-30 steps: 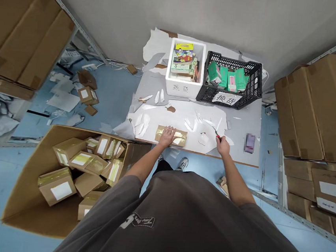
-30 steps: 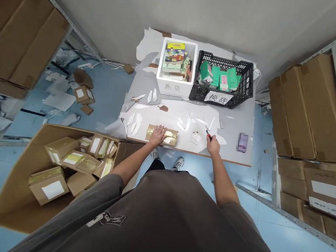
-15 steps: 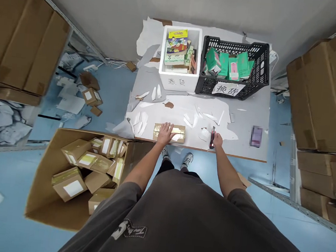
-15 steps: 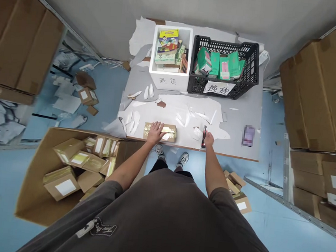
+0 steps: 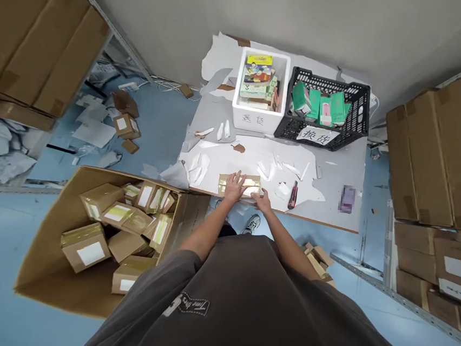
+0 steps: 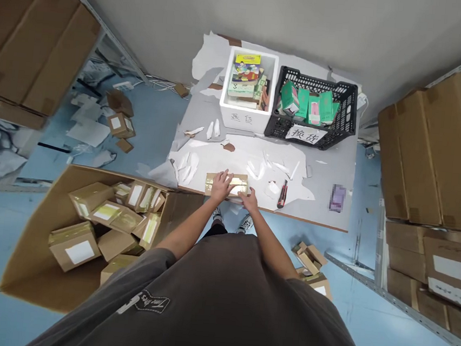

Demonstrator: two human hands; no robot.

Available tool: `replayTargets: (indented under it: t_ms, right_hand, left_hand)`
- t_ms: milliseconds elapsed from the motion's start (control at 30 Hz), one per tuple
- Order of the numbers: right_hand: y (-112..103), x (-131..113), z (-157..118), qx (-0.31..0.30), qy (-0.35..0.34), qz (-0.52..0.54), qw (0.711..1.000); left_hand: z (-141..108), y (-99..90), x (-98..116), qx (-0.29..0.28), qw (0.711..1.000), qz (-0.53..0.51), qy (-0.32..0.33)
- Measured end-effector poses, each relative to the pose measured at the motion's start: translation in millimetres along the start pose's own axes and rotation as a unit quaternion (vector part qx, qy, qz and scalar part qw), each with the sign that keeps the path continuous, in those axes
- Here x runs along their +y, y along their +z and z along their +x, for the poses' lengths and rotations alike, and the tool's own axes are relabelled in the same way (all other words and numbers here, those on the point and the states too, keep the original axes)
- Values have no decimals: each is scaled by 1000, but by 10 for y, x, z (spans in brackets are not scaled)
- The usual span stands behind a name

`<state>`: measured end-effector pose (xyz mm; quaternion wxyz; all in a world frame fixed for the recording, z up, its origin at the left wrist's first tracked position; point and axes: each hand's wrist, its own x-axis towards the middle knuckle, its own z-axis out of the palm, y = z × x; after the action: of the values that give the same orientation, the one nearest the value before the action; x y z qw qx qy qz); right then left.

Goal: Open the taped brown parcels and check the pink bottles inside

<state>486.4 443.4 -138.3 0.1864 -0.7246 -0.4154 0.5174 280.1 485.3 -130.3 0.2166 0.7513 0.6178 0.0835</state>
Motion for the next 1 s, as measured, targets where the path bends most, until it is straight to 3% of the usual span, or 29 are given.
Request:
replayTargets:
  t_ms: [133,333,467,533,667,733,800,900,1000]
  right_hand:
    - [288,-277,105,0,14,-1,1000]
    - [522,-952,694,85,55,75,992]
    - [614,-1302,905,106,44,28,993]
    - [685,-1369,849,130,9,-21,991]
    - [976,-1358,530,134,-76,-106,982]
    - [1101,-1346,384,112,-92,-121,982]
    - [1110,-1339,300,101,-98,-88,986]
    - [878,-1277,270,64,-102,20,993]
    - [568,-1093,274,34,-73,93,992]
  left_hand:
    - [-30,-137,-106,9,1000,-9,-25]
    - [136,-541,-575,-27,996,-47,-77]
    - [265,-697,-876,-52,981,-100,-159]
    - [260,-698,-1004,-27,972,-148,-181]
    - [123,-623,-1155,89,962,-169,-196]
    - [59,-604,-1162,104,975,-112,-161]
    - [32,-610,-1133,43,995,-62,-59]
    - [27,-617,-1045,-69,993,-22,91]
    - [-6,-572,-920,-71,990,-1,120]
